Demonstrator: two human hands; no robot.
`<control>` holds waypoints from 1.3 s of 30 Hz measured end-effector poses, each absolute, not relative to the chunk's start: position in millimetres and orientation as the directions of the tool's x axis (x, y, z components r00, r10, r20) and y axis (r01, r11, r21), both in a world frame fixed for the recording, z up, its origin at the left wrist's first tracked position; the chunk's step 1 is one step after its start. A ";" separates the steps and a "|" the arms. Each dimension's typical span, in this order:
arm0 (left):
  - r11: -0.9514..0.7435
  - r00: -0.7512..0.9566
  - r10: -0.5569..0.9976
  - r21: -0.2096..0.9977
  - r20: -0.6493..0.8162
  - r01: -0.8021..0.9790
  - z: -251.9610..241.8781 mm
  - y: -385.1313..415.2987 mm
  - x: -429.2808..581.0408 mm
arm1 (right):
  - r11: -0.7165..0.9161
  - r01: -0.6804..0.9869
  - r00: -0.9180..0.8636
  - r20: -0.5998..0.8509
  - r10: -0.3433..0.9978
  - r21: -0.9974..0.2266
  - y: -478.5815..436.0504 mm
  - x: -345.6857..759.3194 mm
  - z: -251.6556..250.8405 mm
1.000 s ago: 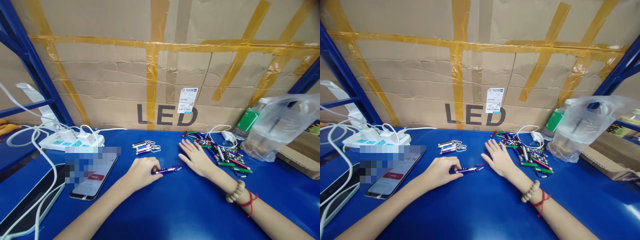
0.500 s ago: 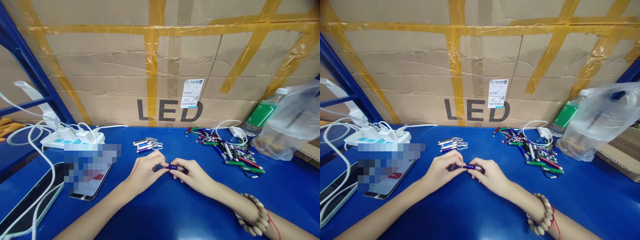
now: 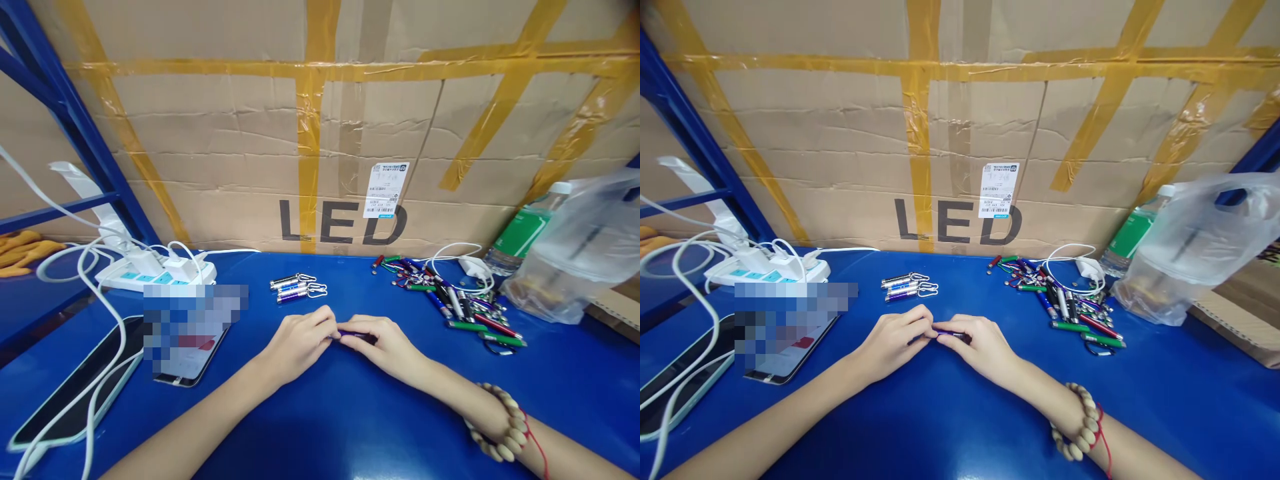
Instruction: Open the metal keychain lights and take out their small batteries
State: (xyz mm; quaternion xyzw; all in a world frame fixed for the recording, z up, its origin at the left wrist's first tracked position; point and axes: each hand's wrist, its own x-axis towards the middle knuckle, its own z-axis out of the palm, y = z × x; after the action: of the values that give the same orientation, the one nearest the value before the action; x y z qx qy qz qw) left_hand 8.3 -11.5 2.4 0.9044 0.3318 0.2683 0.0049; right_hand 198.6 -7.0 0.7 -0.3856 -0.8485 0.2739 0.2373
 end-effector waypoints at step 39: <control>0.121 0.204 0.975 0.976 -0.082 -0.183 12.0 -4.0 18.2 | 0.481 0.583 -0.543 0.126 0.830 -0.655 -5.1 197.4 -0.1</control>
State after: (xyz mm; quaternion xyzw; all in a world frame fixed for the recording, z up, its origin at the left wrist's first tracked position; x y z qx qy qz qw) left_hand 18.2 -4.0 12.0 0.4690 0.4222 0.4687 0.6181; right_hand 197.4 -5.1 -0.1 -0.4246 -0.8320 0.2815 0.2195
